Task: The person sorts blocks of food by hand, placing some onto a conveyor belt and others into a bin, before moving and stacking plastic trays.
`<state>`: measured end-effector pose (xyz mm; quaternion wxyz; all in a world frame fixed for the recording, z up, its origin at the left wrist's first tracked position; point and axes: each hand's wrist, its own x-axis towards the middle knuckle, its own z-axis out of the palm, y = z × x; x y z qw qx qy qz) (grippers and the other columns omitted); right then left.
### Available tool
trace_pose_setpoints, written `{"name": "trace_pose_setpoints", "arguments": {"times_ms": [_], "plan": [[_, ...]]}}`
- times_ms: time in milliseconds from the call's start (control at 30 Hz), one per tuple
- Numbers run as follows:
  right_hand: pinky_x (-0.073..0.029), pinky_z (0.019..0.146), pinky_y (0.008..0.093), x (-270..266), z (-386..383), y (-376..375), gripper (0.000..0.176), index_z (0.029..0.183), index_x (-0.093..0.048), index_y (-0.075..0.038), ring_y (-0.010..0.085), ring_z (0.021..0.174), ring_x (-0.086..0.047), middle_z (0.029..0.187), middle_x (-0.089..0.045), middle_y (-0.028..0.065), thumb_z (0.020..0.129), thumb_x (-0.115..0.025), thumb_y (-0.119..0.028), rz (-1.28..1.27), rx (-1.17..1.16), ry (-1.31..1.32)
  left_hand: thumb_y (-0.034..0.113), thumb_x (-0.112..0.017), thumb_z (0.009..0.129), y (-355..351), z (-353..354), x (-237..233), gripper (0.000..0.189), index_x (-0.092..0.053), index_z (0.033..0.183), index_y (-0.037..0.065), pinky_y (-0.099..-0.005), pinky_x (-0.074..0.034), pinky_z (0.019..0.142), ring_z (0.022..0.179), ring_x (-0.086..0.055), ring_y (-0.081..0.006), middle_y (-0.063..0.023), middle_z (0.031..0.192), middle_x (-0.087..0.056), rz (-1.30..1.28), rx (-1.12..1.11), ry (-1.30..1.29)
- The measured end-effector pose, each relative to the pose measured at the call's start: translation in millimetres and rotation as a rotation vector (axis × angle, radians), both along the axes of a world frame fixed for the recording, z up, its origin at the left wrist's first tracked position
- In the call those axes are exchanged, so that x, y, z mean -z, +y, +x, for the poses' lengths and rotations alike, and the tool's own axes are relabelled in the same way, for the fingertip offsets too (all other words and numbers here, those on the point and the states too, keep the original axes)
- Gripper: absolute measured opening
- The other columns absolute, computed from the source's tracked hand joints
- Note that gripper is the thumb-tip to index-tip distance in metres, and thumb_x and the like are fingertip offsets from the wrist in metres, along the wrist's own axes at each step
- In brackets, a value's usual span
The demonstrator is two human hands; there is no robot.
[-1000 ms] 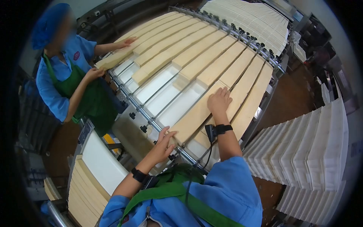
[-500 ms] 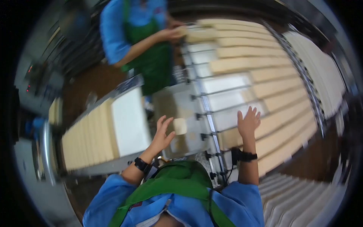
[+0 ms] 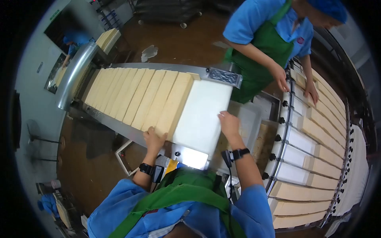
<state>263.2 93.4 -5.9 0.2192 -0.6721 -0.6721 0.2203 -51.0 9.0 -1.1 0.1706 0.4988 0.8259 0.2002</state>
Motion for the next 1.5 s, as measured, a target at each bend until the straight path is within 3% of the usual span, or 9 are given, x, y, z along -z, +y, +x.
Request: {"name": "trace_pose_setpoints", "arguments": {"times_ms": [133,233,367,667,867,933,1100,1267,1500], "plan": [[-0.033,0.1,0.0465,8,-90,61,0.054,0.129,-0.047,-0.01,0.0362,0.127,-0.032,0.142,-0.032,0.0184,0.084,-0.056,-0.039,-0.047,-0.053,-0.196,0.028,-0.076,0.069,4,-15,17,0.076,-0.035,0.126,-0.002,-0.0463,-0.039,0.092,0.107,-0.042,-0.0455,-0.0287,0.12,-0.036,0.075,0.181,-0.145],[-0.028,0.104,0.0481,14,-137,106,0.064,0.14,-0.033,-0.015,0.038,0.132,-0.023,0.15,-0.014,0.0179,0.086,-0.052,-0.044,-0.1,0.02,-0.214,0.028,-0.074,0.073,5,-13,-7,0.072,-0.034,0.125,-0.002,-0.0477,-0.047,0.081,0.096,-0.052,-0.0467,-0.0278,0.12,-0.036,0.002,0.237,-0.173],[-0.027,0.104,0.0492,4,-174,147,0.063,0.142,-0.031,-0.022,0.0365,0.135,-0.021,0.15,-0.009,0.0194,0.087,-0.047,-0.049,-0.077,-0.017,-0.246,0.028,-0.071,0.076,9,-10,-12,0.069,-0.033,0.125,-0.002,-0.0482,-0.051,0.068,0.083,-0.058,-0.0472,-0.0275,0.119,-0.037,-0.076,0.339,-0.146],[-0.035,0.102,0.0381,-14,-181,164,0.066,0.134,-0.039,-0.012,0.0344,0.13,-0.034,0.147,-0.017,0.0227,0.081,-0.053,-0.049,-0.206,0.11,-0.334,0.023,-0.071,0.074,21,-8,-29,0.068,-0.029,0.116,-0.009,-0.0502,-0.051,0.065,0.077,-0.058,-0.048,-0.0292,0.111,-0.038,-0.153,0.434,-0.209],[-0.044,0.091,0.0402,-28,-89,129,0.079,0.134,-0.036,-0.004,0.0383,0.133,-0.025,0.141,-0.023,0.0288,0.073,-0.061,-0.048,-0.258,0.38,-0.398,0.026,-0.073,0.072,36,-6,-18,0.075,-0.031,0.126,-0.003,-0.0463,-0.043,0.087,0.101,-0.048,-0.0455,-0.0279,0.116,-0.038,-0.088,0.663,-0.399],[-0.045,0.089,0.0411,-19,-66,116,0.083,0.136,-0.034,-0.005,0.0384,0.135,-0.021,0.142,-0.022,0.0299,0.071,-0.063,-0.049,-0.261,0.503,-0.339,0.035,-0.075,0.07,38,3,5,0.083,-0.03,0.127,-0.004,-0.0455,-0.043,0.088,0.103,-0.047,-0.0451,-0.0302,0.121,-0.035,-0.124,0.71,-0.387],[-0.042,0.094,0.0442,-39,-27,67,0.089,0.131,-0.026,-0.001,0.0478,0.121,-0.039,0.141,-0.012,0.0334,0.065,-0.073,-0.038,-0.226,0.748,0.113,0.025,-0.074,0.069,31,61,-36,0.079,-0.028,0.127,-0.004,-0.0454,-0.039,0.092,0.106,-0.042,-0.045,-0.0288,0.116,-0.035,-0.272,0.666,-0.331],[-0.045,0.086,0.0505,-51,41,-28,0.076,0.125,-0.029,-0.005,0.048,0.106,-0.047,0.127,-0.03,0.0245,0.066,-0.071,-0.029,0.247,1.046,0.245,0.006,-0.067,0.065,20,111,-30,0.079,-0.028,0.132,0.001,-0.0422,-0.036,0.098,0.115,-0.031,-0.0426,-0.0288,0.124,-0.022,0.059,0.82,-0.336],[-0.045,0.085,0.0489,-93,201,-121,0.071,0.122,-0.031,-0.002,0.0464,0.102,-0.051,0.12,-0.036,0.0268,0.073,-0.066,-0.039,0.364,1.376,0.244,0.0,-0.066,0.068,18,253,-78,0.075,-0.032,0.135,0.006,-0.0425,-0.026,0.105,0.126,-0.024,-0.0422,-0.0268,0.135,-0.02,0.354,1.133,-0.443]]}}
